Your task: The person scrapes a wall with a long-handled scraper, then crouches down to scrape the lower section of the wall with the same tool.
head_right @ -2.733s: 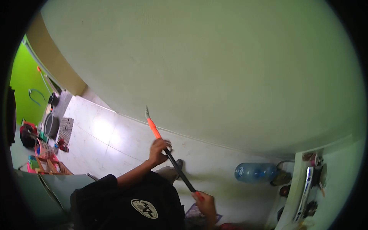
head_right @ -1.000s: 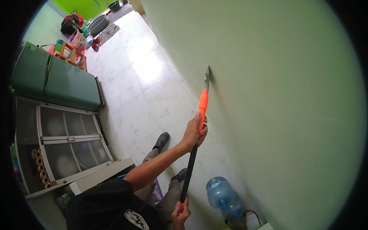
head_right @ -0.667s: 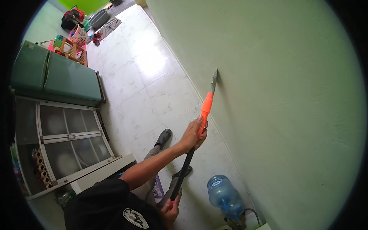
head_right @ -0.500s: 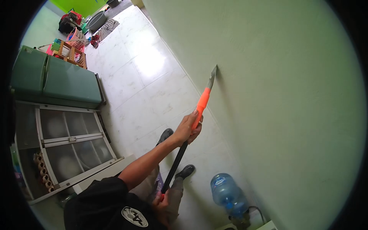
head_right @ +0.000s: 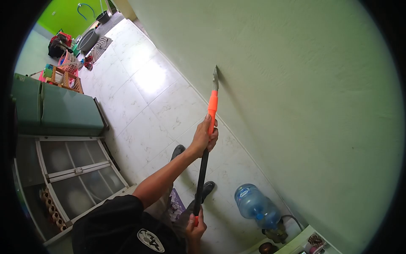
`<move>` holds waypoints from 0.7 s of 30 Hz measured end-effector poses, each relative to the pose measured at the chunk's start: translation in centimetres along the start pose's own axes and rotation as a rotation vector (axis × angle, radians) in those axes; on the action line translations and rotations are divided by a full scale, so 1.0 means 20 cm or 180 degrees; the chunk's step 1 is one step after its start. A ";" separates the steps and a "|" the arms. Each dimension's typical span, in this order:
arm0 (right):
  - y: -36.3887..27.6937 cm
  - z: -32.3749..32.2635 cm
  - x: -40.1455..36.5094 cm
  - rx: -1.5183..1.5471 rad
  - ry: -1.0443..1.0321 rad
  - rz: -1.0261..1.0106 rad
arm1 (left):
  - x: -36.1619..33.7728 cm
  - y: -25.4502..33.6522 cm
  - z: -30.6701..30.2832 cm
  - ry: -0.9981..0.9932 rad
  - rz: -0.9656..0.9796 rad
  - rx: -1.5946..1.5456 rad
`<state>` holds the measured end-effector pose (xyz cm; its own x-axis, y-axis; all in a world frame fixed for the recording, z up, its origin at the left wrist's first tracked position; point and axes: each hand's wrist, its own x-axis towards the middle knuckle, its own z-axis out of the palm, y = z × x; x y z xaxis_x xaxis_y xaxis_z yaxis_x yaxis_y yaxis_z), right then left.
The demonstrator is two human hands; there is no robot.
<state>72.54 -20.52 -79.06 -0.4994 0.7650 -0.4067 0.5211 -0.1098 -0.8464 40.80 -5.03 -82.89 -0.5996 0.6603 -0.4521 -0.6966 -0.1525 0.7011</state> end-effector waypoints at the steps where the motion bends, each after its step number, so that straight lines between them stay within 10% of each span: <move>1: 0.01 0.00 0.02 -0.0028 -0.0011 -0.0021 | 0.01 0.00 0.00 0.0015 0.0016 0.0000; 21: -0.02 0.01 0.33 -0.0648 -0.0302 -0.0383 | 0.24 0.03 -0.15 0.0580 0.0275 0.0182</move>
<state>68.85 -15.50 -81.56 -0.6240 0.7007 -0.3458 0.5778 0.1159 -0.8079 36.40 -4.08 -86.30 -0.7211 0.5019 -0.4775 -0.6191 -0.1575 0.7694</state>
